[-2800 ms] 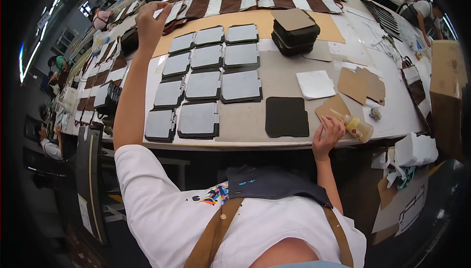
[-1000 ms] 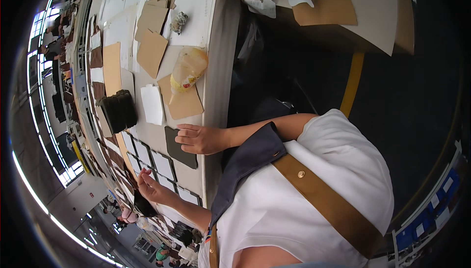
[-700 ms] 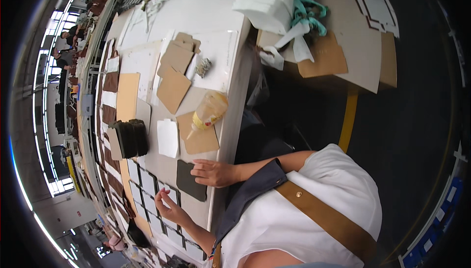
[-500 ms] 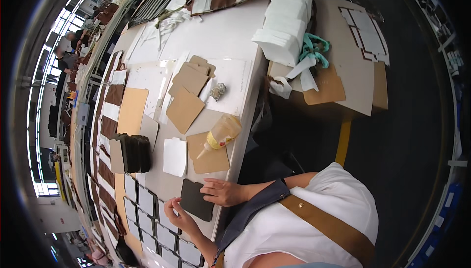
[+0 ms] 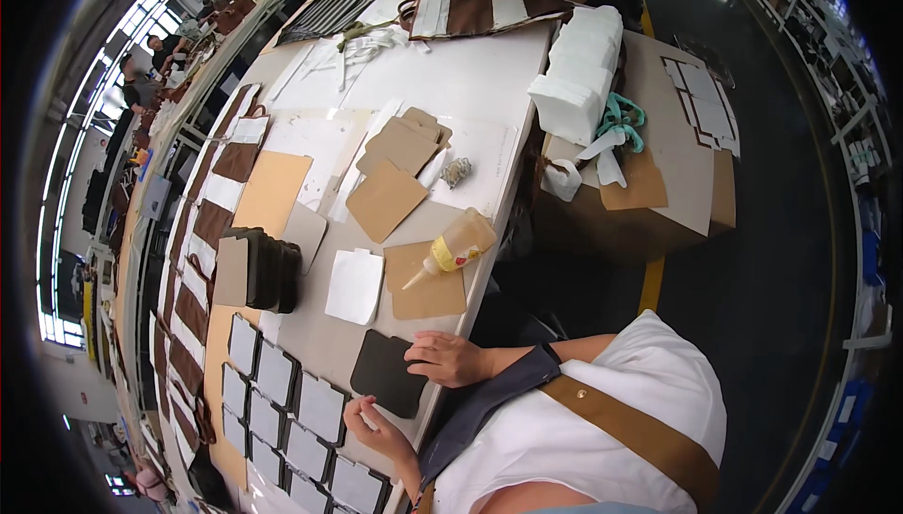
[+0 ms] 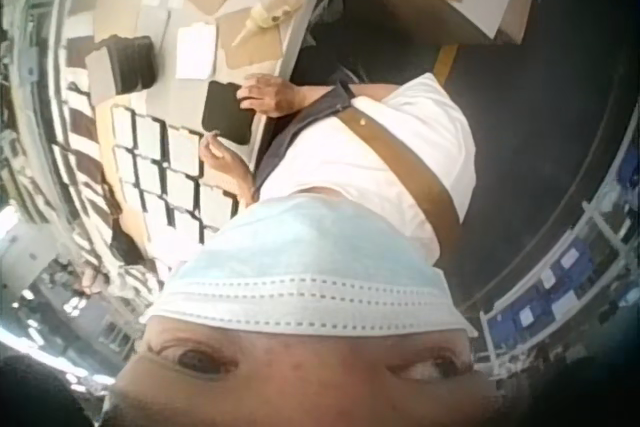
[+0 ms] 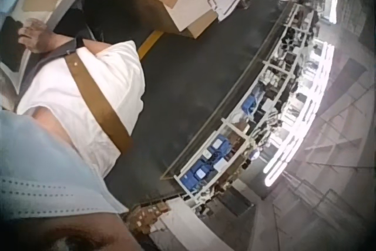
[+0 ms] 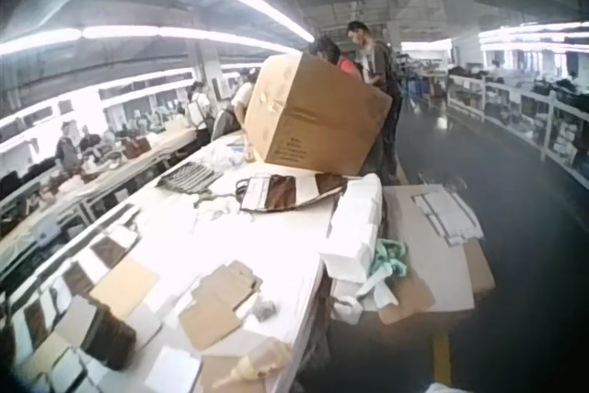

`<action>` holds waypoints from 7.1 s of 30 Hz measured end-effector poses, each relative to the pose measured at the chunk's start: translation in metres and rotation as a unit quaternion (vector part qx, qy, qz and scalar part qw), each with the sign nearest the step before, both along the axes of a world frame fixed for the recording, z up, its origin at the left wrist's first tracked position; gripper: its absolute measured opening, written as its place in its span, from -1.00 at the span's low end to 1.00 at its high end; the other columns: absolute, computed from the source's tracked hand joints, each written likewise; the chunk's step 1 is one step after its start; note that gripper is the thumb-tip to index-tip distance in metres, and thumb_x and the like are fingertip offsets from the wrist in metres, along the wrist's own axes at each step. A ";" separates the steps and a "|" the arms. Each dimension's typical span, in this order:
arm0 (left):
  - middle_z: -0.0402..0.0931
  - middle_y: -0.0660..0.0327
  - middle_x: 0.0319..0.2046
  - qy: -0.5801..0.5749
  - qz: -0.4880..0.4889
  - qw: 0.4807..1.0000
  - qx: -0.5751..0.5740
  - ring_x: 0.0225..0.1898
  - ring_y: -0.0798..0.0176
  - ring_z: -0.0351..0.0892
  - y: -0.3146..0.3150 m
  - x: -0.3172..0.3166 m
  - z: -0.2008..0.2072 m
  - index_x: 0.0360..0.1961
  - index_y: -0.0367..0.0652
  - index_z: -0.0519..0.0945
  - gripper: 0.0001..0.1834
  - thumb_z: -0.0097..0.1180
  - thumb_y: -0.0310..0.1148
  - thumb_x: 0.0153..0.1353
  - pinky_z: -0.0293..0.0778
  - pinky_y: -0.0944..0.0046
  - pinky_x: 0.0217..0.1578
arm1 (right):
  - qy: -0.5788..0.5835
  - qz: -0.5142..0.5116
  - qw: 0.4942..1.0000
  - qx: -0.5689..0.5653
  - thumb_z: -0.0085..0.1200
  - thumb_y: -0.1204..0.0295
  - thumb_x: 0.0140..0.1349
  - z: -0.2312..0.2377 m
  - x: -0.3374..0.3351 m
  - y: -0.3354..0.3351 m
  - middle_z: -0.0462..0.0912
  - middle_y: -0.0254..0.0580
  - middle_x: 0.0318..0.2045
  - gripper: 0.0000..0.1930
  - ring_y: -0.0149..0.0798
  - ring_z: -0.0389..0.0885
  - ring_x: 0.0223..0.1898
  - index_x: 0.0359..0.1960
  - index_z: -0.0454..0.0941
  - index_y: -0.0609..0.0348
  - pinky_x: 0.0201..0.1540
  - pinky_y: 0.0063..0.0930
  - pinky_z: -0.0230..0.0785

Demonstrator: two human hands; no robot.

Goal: The person applies glue from a squeeze bottle onto a dark rectangular pouch base, then places a white fabric insert on top and presses it down. This process is repeated multiple times, with the person handling the pouches and inserts one at a time and stacking the finished units.

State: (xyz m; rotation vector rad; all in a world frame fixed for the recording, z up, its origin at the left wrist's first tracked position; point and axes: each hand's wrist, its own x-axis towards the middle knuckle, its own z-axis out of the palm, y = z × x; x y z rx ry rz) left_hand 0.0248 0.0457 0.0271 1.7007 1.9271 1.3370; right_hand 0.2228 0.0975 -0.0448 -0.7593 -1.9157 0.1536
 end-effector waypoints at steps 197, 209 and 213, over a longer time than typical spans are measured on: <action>0.59 0.29 -0.09 0.022 0.035 0.991 0.124 0.05 0.04 0.49 -0.063 -0.031 -0.036 -0.18 0.00 0.61 -0.62 0.26 -0.65 -0.03 0.32 0.05 0.07 | 0.124 0.265 0.860 -0.419 0.42 0.23 0.21 0.109 -0.047 0.095 0.51 -0.15 0.06 -0.29 -0.09 0.60 0.18 0.31 0.33 0.19 0.28 -0.23 0.40; 0.58 0.28 -0.07 0.025 0.053 0.991 0.120 0.04 0.03 0.49 -0.061 -0.030 -0.038 -0.17 0.01 0.61 -0.59 0.23 -0.66 -0.06 0.31 0.06 0.04 | 0.083 0.281 0.853 -0.432 0.43 0.18 0.20 0.109 -0.039 0.101 0.56 -0.15 0.01 -0.30 -0.11 0.65 0.11 0.28 0.38 0.20 0.21 -0.28 0.44; 0.58 0.27 -0.07 0.023 0.055 0.991 0.118 0.03 0.02 0.48 -0.061 -0.029 -0.038 -0.17 0.00 0.61 -0.59 0.24 -0.67 -0.06 0.31 0.06 0.04 | 0.084 0.297 0.837 -0.453 0.44 0.16 0.18 0.108 -0.032 0.095 0.56 -0.14 0.00 -0.29 -0.08 0.65 0.09 0.26 0.39 0.23 0.21 -0.26 0.45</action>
